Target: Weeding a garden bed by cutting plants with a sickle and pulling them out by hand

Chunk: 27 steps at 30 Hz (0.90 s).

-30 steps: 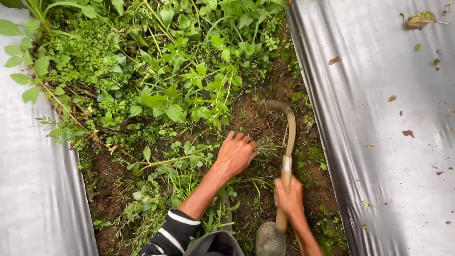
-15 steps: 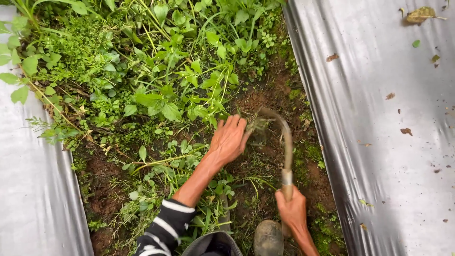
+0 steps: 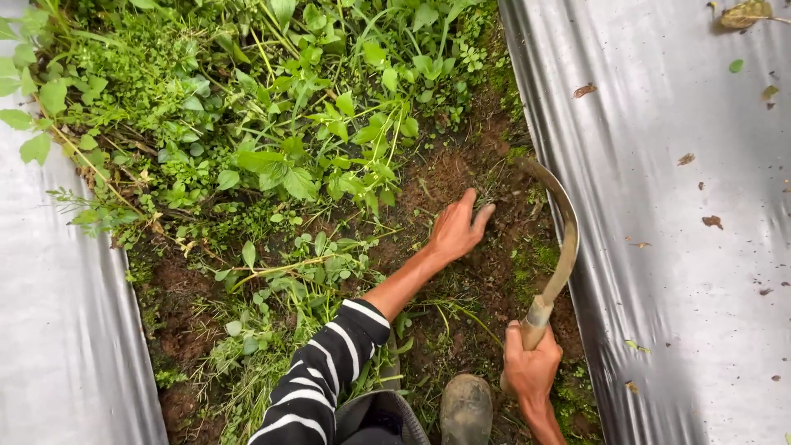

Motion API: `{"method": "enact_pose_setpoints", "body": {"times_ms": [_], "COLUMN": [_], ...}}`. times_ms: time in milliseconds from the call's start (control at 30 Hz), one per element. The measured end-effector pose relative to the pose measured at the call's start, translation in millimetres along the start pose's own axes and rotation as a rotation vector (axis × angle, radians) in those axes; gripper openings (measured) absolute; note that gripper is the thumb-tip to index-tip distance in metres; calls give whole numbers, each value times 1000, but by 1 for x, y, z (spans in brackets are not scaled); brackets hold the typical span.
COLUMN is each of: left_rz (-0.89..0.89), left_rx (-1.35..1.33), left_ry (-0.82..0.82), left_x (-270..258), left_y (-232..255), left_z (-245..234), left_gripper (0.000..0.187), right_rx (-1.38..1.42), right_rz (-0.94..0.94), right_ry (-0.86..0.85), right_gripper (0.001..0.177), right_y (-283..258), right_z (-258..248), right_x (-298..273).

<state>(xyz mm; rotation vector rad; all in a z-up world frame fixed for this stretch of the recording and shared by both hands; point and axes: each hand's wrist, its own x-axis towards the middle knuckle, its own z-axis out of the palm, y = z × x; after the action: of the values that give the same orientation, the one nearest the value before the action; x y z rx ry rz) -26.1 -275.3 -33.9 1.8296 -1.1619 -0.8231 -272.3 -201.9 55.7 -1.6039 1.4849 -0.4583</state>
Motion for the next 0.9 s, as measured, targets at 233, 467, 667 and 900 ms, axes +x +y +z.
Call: {"method": "enact_pose_setpoints", "body": {"times_ms": [233,467,667,900], "left_rz": [98,-194,-268,-75], "left_rx": [154,927,669,895], "left_ry": [-59,-698,-746,-504], "left_x": [-28,-87,-94,-84], "left_y": [5,-21,41,30], "left_z": [-49,-73,-122,-110], "left_gripper": [27,26,46,87], "right_rx": [-84,116,-4,396], "right_rz": [397,175,381,278], "right_ry": [-213,-181,-314,-413], "right_gripper": [16,17,18,22], "right_y": [44,4,40,-31], "right_z": [1,15,17,49], "right_x": [-20,6,-12,27]}}
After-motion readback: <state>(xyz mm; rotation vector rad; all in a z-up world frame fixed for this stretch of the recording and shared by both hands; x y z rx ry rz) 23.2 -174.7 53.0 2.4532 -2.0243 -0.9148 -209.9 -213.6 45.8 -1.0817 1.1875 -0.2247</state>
